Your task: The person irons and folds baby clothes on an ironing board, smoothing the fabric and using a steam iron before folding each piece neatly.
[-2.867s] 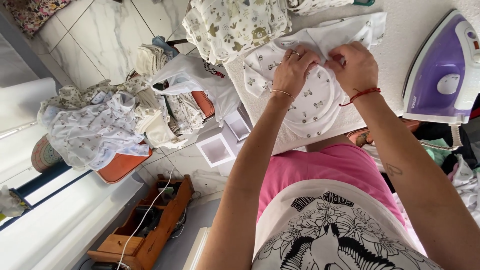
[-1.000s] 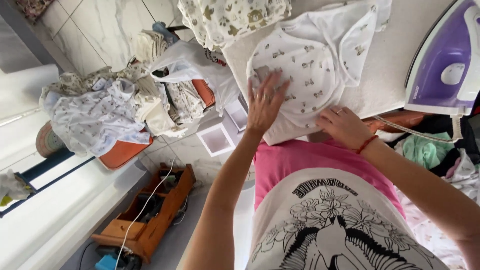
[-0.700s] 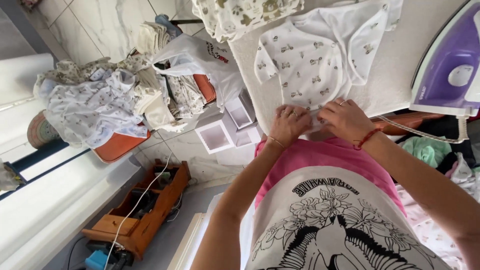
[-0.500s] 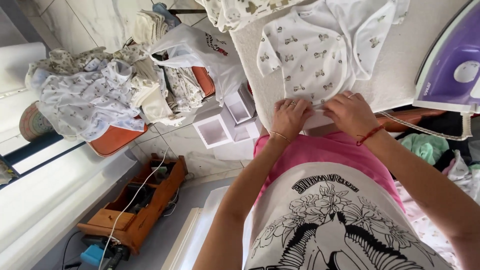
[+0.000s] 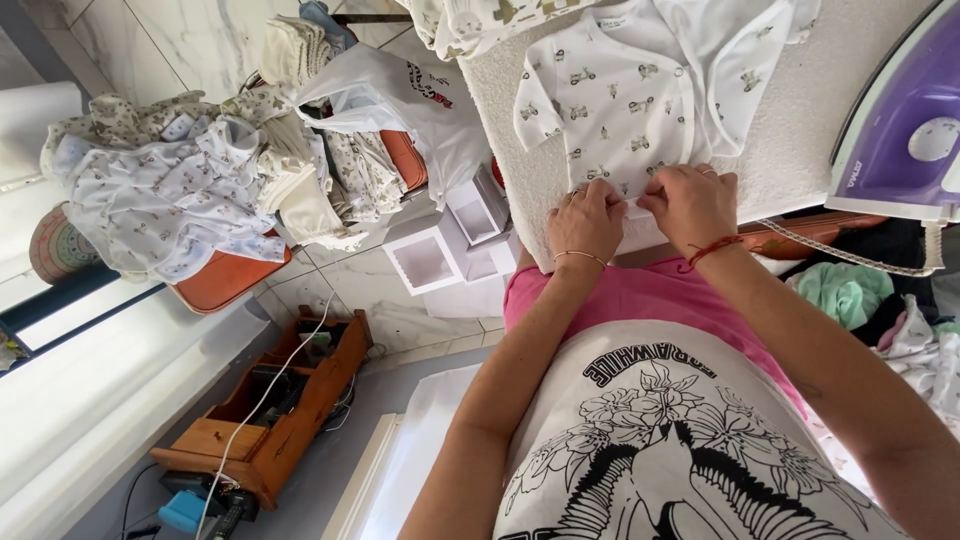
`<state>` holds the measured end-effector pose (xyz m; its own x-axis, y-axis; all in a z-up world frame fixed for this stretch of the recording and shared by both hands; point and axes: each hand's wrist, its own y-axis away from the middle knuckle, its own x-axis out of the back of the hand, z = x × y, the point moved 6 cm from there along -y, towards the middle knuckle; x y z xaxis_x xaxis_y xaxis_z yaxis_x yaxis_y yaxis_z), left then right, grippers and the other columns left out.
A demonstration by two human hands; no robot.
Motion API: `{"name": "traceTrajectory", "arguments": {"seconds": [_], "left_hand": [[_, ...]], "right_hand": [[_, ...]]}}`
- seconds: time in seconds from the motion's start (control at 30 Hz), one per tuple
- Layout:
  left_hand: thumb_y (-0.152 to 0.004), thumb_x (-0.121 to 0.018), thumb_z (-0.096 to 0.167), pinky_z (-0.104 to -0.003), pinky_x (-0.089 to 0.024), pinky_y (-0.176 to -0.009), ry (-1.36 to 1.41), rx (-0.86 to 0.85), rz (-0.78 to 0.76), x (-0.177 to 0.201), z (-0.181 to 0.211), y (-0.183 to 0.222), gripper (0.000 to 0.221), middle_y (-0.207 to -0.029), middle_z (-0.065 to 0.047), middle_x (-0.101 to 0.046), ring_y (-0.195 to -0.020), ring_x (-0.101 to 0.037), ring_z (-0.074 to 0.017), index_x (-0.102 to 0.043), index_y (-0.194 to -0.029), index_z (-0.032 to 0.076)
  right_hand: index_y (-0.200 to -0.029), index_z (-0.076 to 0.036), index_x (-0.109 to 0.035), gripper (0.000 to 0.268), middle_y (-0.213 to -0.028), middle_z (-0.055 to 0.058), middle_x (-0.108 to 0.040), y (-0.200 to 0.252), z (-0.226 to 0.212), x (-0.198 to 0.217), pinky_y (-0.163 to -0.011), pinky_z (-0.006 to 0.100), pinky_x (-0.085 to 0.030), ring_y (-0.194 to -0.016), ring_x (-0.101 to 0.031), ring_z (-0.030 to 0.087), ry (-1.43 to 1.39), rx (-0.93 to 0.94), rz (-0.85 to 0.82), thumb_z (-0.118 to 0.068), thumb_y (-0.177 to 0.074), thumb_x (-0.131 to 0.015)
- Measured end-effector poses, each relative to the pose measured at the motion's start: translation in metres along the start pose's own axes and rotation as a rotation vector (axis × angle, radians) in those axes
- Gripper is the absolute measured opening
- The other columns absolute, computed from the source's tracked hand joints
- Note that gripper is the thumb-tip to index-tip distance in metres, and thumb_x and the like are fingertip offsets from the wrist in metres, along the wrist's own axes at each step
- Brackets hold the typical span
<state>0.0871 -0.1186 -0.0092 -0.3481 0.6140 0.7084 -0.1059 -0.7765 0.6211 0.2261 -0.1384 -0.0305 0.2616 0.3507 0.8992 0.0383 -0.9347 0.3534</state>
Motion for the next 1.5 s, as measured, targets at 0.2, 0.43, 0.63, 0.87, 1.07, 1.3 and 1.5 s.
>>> {"name": "traceTrajectory", "arguments": {"seconds": [0.2,0.43,0.63,0.87,1.07,1.3,1.5], "left_hand": [[-0.073,-0.056,0.036,-0.04,-0.045,-0.073,0.037,0.016,0.011,0.007,0.002,-0.002,0.02,-0.082,-0.005,-0.056,-0.086,-0.058,-0.0278,-0.048,-0.08,0.019],[-0.075,-0.058,0.026,-0.038,-0.042,-0.077,0.016,0.074,-0.01,0.016,0.006,-0.008,0.015,-0.087,-0.003,-0.055,-0.087,-0.058,-0.0249,-0.046,-0.076,0.017],[-0.074,-0.055,0.032,-0.034,-0.041,-0.075,-0.099,0.158,-0.102,0.007,0.006,-0.022,0.013,-0.092,0.002,-0.055,-0.087,-0.057,-0.0185,-0.046,-0.074,0.023],[-0.071,-0.065,0.031,-0.042,-0.039,-0.079,0.135,-0.043,0.072,0.047,0.0,0.001,0.032,-0.104,-0.013,-0.055,-0.102,-0.045,-0.0334,-0.053,-0.097,0.016],[-0.079,-0.054,0.01,-0.022,-0.041,-0.044,0.628,0.183,0.225,0.062,-0.006,-0.001,0.021,-0.067,-0.001,-0.046,-0.053,-0.043,-0.0113,-0.04,-0.095,0.009],[-0.072,-0.062,0.025,-0.029,-0.043,-0.06,0.583,-0.007,0.162,0.041,0.01,0.021,0.024,-0.079,-0.002,-0.054,-0.068,-0.054,-0.0177,-0.047,-0.085,0.012],[-0.08,-0.053,0.03,-0.039,-0.039,-0.072,-0.111,-0.241,0.475,0.052,-0.013,-0.011,0.024,-0.104,-0.005,-0.05,-0.085,-0.049,-0.0265,-0.047,-0.101,0.019]], "right_hand": [[-0.079,-0.022,-0.055,0.014,-0.073,-0.004,-0.055,-0.002,-0.012,0.002,-0.073,0.036,-0.037,-0.079,-0.056,0.019,0.107,-0.029,0.034,-0.032,-0.076,-0.063],[-0.085,-0.018,-0.043,0.024,-0.069,-0.001,-0.053,-0.003,-0.011,0.003,-0.073,0.04,-0.029,-0.07,-0.056,0.022,0.043,-0.143,0.042,-0.018,-0.074,-0.064],[-0.079,-0.017,-0.046,0.021,-0.069,0.003,-0.06,-0.016,-0.022,0.037,-0.076,0.044,-0.025,-0.074,-0.058,0.028,0.011,-0.205,-0.183,-0.018,-0.067,-0.063],[-0.1,0.003,-0.045,0.037,-0.098,0.017,-0.04,-0.009,0.028,0.092,-0.058,0.034,-0.043,-0.071,-0.047,0.024,-0.523,-0.282,0.335,-0.014,-0.082,-0.072],[-0.063,-0.005,-0.049,0.035,-0.069,0.008,-0.049,-0.033,0.063,0.045,-0.067,0.036,-0.039,-0.082,-0.047,0.025,-0.331,-0.166,0.093,-0.028,-0.082,-0.068],[-0.106,0.0,-0.052,0.037,-0.094,0.02,-0.051,-0.019,0.063,0.147,-0.063,0.05,-0.043,-0.076,-0.053,0.042,-0.063,-0.305,0.155,-0.006,-0.073,-0.069],[-0.1,0.002,-0.059,0.023,-0.104,0.016,-0.056,-0.042,-0.037,0.142,-0.086,0.038,-0.043,-0.1,-0.051,0.03,-0.284,0.335,0.299,0.011,-0.08,-0.056]]}}
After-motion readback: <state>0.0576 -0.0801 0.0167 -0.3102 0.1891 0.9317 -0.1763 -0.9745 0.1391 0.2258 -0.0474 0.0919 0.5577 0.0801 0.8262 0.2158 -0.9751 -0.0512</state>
